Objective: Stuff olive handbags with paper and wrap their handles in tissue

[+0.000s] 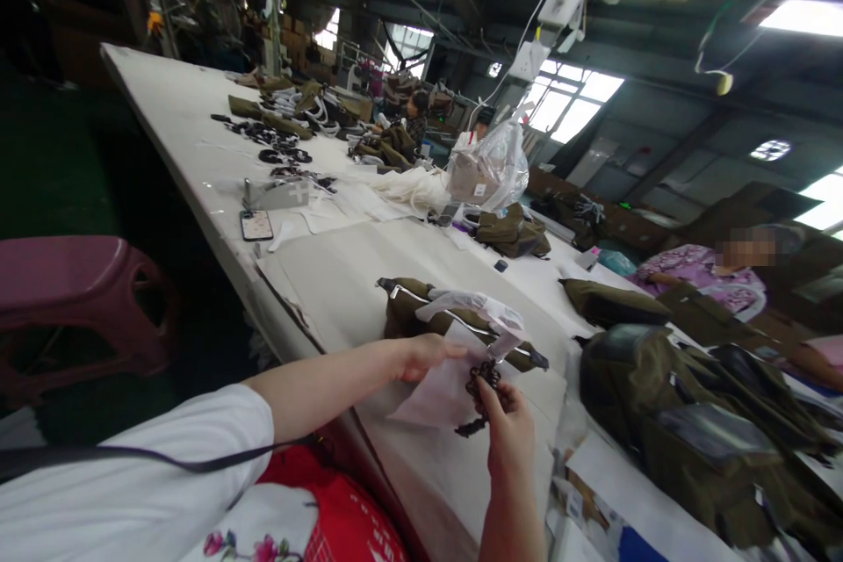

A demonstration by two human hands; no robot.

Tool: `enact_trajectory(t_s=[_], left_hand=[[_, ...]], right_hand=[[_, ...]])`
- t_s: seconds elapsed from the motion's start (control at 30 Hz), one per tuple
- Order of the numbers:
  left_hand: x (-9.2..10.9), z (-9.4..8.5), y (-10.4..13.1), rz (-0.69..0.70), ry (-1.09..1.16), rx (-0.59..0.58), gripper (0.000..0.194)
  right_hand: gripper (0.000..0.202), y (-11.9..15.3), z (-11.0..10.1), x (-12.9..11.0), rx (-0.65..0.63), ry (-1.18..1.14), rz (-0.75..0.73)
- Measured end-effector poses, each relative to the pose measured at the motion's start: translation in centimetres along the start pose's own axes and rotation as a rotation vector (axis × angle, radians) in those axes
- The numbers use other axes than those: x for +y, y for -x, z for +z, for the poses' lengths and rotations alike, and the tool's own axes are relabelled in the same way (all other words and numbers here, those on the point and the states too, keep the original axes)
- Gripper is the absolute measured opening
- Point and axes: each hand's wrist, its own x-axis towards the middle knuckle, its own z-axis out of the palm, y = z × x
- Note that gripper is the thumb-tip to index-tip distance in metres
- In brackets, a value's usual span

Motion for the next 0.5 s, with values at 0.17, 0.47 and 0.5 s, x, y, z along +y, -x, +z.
enact_trajectory(t_s=[0.17,0.47,0.5], left_hand=[[-0.3,0.5,-0.4,0.118,-0.1,0.076,0.032],[-0.8,1.2,-2.0,-0.06,0.157,-0.202,0.042],[-0.7,1.3,-1.9,-0.056,0.15,-0.197,0.043]], right_hand=[[0.047,0.4,-0.7,-0.6,-0.167,-0.147,0.105],[0.052,1.2,-0.7,-0.5,-0.059,0.229,-0.01],[0.053,1.4,-0.7,-0.5,-0.05,0.245,-0.021]])
